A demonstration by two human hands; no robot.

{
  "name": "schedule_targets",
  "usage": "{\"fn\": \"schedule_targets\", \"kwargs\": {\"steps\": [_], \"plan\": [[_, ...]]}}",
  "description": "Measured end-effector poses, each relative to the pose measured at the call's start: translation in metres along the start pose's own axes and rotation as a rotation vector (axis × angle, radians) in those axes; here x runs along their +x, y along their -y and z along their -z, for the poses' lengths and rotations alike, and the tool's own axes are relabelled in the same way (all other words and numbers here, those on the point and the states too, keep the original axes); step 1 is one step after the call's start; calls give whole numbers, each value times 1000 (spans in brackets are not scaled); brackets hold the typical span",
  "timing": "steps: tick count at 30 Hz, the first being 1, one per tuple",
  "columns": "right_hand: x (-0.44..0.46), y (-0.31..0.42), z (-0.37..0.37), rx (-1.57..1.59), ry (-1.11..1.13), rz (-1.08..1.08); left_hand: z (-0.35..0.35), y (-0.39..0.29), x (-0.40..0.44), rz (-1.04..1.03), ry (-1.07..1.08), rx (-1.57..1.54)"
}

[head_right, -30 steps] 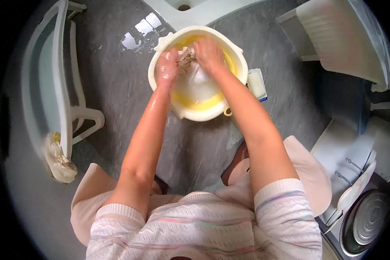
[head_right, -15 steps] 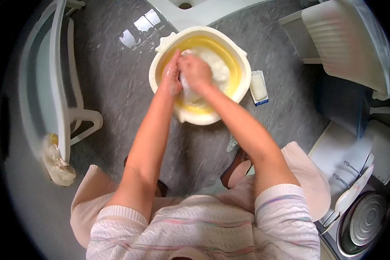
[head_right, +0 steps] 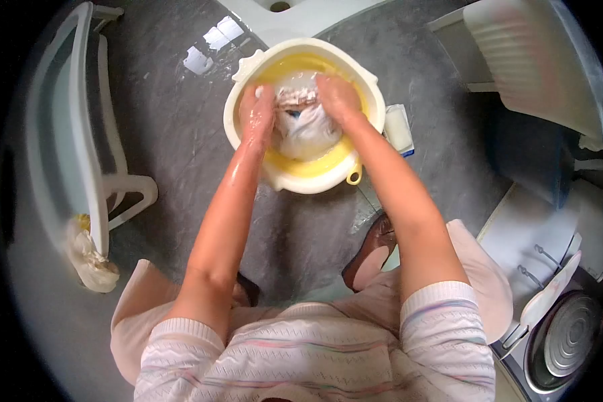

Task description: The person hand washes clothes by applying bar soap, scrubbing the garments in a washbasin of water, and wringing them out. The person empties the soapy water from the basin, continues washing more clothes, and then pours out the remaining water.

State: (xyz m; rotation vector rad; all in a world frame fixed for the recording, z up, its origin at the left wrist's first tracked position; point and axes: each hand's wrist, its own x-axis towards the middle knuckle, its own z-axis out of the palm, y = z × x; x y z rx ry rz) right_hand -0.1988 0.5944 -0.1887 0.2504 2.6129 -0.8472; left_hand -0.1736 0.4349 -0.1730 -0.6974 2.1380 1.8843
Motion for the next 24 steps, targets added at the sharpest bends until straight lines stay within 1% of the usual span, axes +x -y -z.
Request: {"fn": "schedule_targets", "kwargs": {"steps": [1, 2, 3, 4, 5, 6, 7, 9, 11, 12, 14, 15, 17, 18, 19, 22, 23, 24], "plan": [[-8, 2, -10, -24, -91, 47, 2, -7, -1, -130, -48, 213], [-18, 3, -26, -52, -188, 95, -7, 9, 3, -296, -39, 388], [-21, -1, -40, -83, -287, 151, -14, 21, 3, -353, -14, 545], [-20, -7, -54, -277, -221, 345, -18, 28, 2, -406, 4, 702], [-13, -20, -55, -284, -151, 318, -20, 35, 3, -453, 24, 862], [-16, -12, -38, -289, -80, 283, -16, 25, 5, -356, 145, 884], [-20, -3, -25, -292, -13, 246, -16, 28, 13, -212, 130, 640], [-26, 22, -18, -178, -42, 155, -19, 31, 28, 63, 98, 148], [-35, 49, -22, -70, -68, 65, -13, 27, 33, 413, 278, -395], [-47, 63, -28, 30, -165, 193, -9, 25, 35, 589, 363, -671], [-73, 87, -42, 233, -355, 454, 9, 29, 27, -157, 381, 17], [-71, 86, -43, 165, -323, 481, 15, 30, 22, -523, 361, 368], [-63, 73, -47, 34, -261, 526, -1, 27, 10, -56, 231, -222], [-41, 56, -43, -334, -242, 554, -12, 23, 3, 179, 158, -510], [-20, 39, -44, -285, -246, 441, -16, 20, 1, 412, 78, -793], [-7, 12, -20, -77, -269, 93, -1, 7, 10, 527, 153, -407], [-4, 13, -14, 6, -280, -13, -2, 7, 10, 280, 68, -195], [-13, 17, -21, 172, -275, -11, -4, 9, 8, 34, -20, 15]]}}
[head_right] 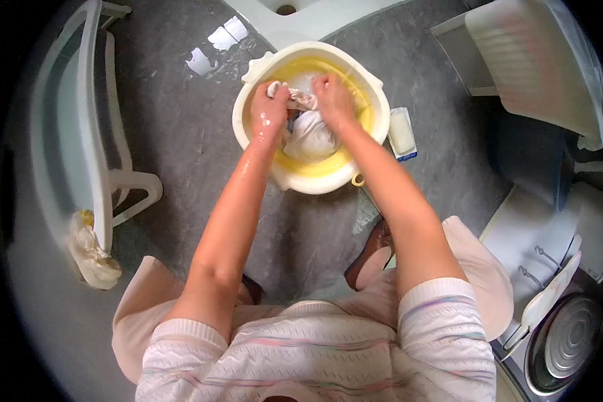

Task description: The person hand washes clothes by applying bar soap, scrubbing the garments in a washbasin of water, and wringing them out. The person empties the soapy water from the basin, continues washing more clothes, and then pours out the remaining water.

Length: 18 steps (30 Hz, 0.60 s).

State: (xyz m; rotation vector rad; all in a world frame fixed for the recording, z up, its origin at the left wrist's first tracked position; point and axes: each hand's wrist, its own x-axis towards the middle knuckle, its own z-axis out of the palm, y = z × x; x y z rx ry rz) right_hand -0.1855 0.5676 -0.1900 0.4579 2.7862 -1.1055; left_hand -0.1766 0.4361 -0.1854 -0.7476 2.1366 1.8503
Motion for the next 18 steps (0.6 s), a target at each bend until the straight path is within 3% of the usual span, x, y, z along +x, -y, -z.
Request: {"fn": "schedule_targets", "kwargs": {"steps": [1, 3, 4, 5, 6, 7, 9, 11, 12, 14, 17, 18], "plan": [[-11, -3, -5, -157, 21, 142, -3, 2, -2, -243, -91, 202], [-28, -16, -19, -472, 60, 422, -5, 11, -1, -246, 93, 425], [-21, -25, -16, -369, 94, 475, -7, 16, 2, -211, 121, 445], [-9, -32, -16, -379, 137, 317, -8, 22, 5, -176, 151, 471], [2, -30, -11, -385, 174, 153, -10, 23, 12, -115, 122, 402], [6, -20, -2, -394, 205, -16, -8, 19, 10, -9, 181, 124], [-19, 13, -10, -78, 45, 34, -7, 9, 11, 209, 295, -447], [-50, 52, -14, 88, 28, 195, 3, 30, 27, -101, 405, -151], [-61, 65, -17, 61, 19, 384, 10, 46, 36, -252, 450, 4], [-75, 78, -19, 6, -9, 754, 30, 13, -4, -568, 446, 137], [-20, 29, -32, -248, 21, 467, -6, 29, -2, 357, 265, -1104], [-7, 26, -21, -113, 13, 237, -3, 21, -1, 404, 262, -902]]}}
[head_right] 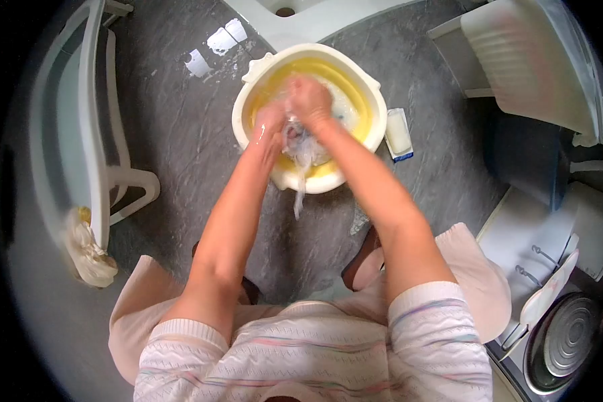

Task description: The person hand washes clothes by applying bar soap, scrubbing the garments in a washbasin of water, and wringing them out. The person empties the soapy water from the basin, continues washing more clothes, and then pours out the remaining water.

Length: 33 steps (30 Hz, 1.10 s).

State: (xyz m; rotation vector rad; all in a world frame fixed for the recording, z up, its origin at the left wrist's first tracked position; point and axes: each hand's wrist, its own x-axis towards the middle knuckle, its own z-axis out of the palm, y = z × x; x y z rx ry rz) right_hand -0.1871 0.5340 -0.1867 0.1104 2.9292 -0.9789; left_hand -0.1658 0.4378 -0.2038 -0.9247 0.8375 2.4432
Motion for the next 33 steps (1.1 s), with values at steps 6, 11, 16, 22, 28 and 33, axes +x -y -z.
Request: {"fn": "schedule_targets", "kwargs": {"steps": [6, 11, 16, 22, 28, 33], "plan": [[-30, -36, 9, -272, -134, 140, -3, 0, 4, -603, -238, 1122], [-20, -29, 23, -114, 164, -122, 12, 12, 23, -198, -103, 829], [-57, 62, 34, 184, 142, 121, 29, 0, 29, -496, 239, 1097], [-3, -17, 20, -4, 83, -227, -13, 2, -5, -173, -84, 199], [-26, -37, 16, -204, 96, -28, 13, 8, 13, -315, -38, 1076], [-19, -14, 22, 93, 81, -141, -11, -7, -19, -7, 8, 413]]}}
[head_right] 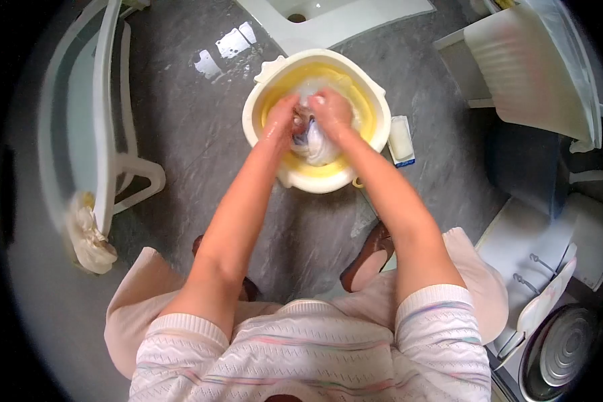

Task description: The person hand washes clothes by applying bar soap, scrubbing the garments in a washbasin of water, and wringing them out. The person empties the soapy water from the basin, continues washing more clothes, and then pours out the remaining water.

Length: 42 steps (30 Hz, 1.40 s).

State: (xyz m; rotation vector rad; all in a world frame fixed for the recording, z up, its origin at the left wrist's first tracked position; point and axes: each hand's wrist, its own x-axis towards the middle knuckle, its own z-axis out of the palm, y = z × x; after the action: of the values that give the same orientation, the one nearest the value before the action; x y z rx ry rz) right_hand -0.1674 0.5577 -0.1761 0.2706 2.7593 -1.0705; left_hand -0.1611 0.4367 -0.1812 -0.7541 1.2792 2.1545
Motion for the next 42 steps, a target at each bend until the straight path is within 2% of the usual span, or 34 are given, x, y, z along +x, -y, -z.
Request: {"fn": "schedule_targets", "kwargs": {"steps": [2, 3, 4, 5, 6, 7, 8, 11, 14, 15, 18, 22, 23, 26, 27, 30, 32, 34, 35, 38, 40, 42], "plan": [[-26, 44, -4, 13, -53, 168, 12, 7, 19, 80, 112, -366], [-36, 57, -7, 48, -61, 274, 16, 5, 21, 42, 157, -523], [-40, 63, -9, 88, -69, 381, 15, 7, 22, -19, 98, -431], [-35, 54, -12, 22, -135, 334, 13, 12, 20, -78, 37, -335], [-21, 38, -13, -25, -105, 204, 8, 7, 12, -137, -21, -235], [-1, 15, -10, -71, -74, 70, 3, 3, 8, -232, -158, 2], [12, 0, -6, -119, -41, -68, 2, -5, 3, -205, -129, -14], [24, -15, 8, 191, -110, -204, -2, -20, -9, -59, -67, -59], [8, 25, 0, 689, 37, -183, -3, -7, 5, 13, 36, -494], [-1, 33, -9, 413, -69, 15, -2, -2, 12, 22, -35, -492], [-21, 62, -9, 126, -246, 259, 2, 7, 18, 25, 256, -786], [14, 32, 3, -235, -245, 409, -19, -15, -33, 62, 403, -619], [15, 28, 11, -109, -31, 286, -21, -22, -45, 86, 383, -488], [12, 37, 33, 253, 416, 133, -16, -16, -36, 61, 419, -67], [5, 68, 57, 290, 640, -192, -31, -34, -60, 21, 377, -135], [-6, 78, 87, 723, 782, 366, -45, -21, -64, 42, 527, -321], [4, 75, 102, 777, 825, 368, -54, -23, -73, 150, 683, -496], [2, 80, 103, 996, 879, 219, -57, -27, -80, 86, 733, -495], [-3, 82, 102, 984, 739, 181, -56, -30, -82, 108, 716, -481], [-5, 93, 99, 859, 611, 70, -54, -35, -81, 165, 658, -401], [-8, 96, 90, 906, 552, -8, -49, -31, -75, 173, 607, -302], [-10, 95, 81, 931, 505, -72, -49, -25, -70, 91, 468, -175]]}}
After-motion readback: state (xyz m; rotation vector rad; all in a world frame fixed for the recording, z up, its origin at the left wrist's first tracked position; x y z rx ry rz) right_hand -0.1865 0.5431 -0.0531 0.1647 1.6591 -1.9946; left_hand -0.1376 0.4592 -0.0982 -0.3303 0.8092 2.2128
